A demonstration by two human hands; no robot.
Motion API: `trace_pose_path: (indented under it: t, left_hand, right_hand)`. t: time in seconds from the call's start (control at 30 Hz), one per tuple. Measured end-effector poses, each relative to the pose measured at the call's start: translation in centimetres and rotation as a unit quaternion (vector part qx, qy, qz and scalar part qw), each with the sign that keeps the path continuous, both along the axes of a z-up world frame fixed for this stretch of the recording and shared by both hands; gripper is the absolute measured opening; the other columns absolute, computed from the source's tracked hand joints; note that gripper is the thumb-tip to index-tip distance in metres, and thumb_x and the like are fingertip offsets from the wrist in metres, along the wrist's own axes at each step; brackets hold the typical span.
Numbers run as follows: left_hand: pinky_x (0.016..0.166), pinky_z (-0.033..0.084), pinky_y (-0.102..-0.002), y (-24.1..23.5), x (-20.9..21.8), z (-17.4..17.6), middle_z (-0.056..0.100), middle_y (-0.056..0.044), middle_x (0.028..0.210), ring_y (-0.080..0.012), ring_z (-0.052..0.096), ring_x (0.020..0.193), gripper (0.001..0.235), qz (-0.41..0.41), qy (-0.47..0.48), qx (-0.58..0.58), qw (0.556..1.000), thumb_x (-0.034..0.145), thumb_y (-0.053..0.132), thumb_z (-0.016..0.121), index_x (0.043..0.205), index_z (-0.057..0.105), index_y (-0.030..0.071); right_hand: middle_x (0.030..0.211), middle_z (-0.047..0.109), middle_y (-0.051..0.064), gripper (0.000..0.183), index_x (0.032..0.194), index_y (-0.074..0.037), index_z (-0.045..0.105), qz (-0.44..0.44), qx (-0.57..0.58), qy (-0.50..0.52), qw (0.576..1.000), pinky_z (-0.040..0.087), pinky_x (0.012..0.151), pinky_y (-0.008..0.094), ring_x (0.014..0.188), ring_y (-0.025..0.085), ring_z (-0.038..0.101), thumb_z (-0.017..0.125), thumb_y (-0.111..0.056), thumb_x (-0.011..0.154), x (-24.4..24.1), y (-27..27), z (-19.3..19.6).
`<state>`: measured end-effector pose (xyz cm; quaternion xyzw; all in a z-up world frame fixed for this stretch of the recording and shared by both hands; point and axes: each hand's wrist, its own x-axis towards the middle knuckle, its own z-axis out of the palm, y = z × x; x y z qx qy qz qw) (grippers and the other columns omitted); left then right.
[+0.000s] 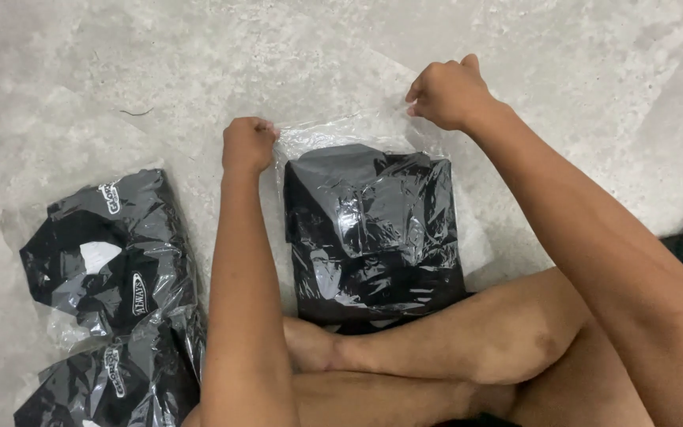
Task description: The person sits on the floor and folds a black shirt. They then place the folded shirt into a clear plastic bag, seal it, and set it aside with other packaged shirts.
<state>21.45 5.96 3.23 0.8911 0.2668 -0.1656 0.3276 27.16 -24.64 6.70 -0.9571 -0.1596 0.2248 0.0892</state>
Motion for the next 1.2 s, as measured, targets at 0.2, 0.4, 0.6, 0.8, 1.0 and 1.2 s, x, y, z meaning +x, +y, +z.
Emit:
trace_pose_path:
  t: [0.2,0.4,0.6,0.8,1.0,1.2]
  left_hand:
    - [0.068,0.050,-0.025,0.4,-1.9,2.2,0.063,0.002,0.081,-0.0113,0.057,0.074,0.008,-0.014,-0.078,-0.061,0.995,0.085,0.019,0.062,0.085,0.069,0.014]
    - [0.081,0.053,-0.024,0.2,-4.7,4.3,0.070,-0.001,0.089,-0.0125,0.065,0.086,0.013,0.013,-0.176,-0.154,0.972,0.081,0.019,0.064,0.090,0.071,0.012]
    - [0.078,0.054,-0.020,-0.1,-6.7,5.4,0.071,-0.003,0.091,-0.0086,0.065,0.083,0.014,0.032,-0.244,-0.181,0.952,0.079,0.016,0.067,0.091,0.072,0.010]
    - [0.077,0.048,-0.028,-1.9,-10.2,8.5,0.066,-0.005,0.095,-0.0123,0.054,0.088,0.013,0.079,-0.246,-0.238,0.936,0.092,0.016,0.052,0.100,0.059,0.008]
    - [0.075,0.050,-0.033,-2.8,-13.1,9.5,0.066,-0.010,0.097,-0.0199,0.061,0.092,0.009,0.035,-0.322,-0.213,0.922,0.097,0.015,0.044,0.099,0.052,0.010]
    - [0.079,0.054,-0.038,-2.2,-14.3,7.1,0.068,-0.010,0.095,-0.0239,0.064,0.093,0.010,-0.090,-0.363,0.044,0.927,0.093,0.005,0.053,0.098,0.062,0.008]
  right_hand:
    - [0.081,0.068,-0.007,0.009,0.080,-0.023,0.070,-0.020,0.090,-0.035,0.995,0.023,0.088,0.037,0.071,0.018,0.060,0.064,-0.024,0.086,-1.0,-2.7,-0.8]
    - [0.090,0.068,-0.006,0.008,0.084,-0.022,0.070,-0.038,0.253,-0.086,0.963,0.021,0.091,0.039,0.072,0.012,0.057,0.069,-0.029,0.085,-3.8,-4.8,-1.3]
    - [0.101,0.067,-0.001,0.005,0.093,-0.019,0.069,0.057,0.274,-0.200,0.939,0.022,0.087,0.040,0.097,0.018,0.059,0.069,-0.021,0.088,-6.4,-5.5,-0.7]
    - [0.086,0.064,0.000,0.008,0.091,-0.013,0.066,0.029,0.315,-0.237,0.919,0.031,0.084,0.034,0.087,0.021,0.059,0.069,-0.006,0.090,-9.3,-3.6,3.0]
    - [0.098,0.066,0.010,0.005,0.096,-0.003,0.062,-0.036,0.427,-0.180,0.886,0.045,0.085,0.038,0.098,0.029,0.061,0.061,-0.001,0.092,-12.7,-2.5,4.7]
    - [0.088,0.069,0.011,0.011,0.085,0.000,0.070,0.093,0.289,-0.264,0.916,0.048,0.080,0.036,0.088,0.027,0.065,0.068,0.008,0.080,-13.9,-3.4,4.3]
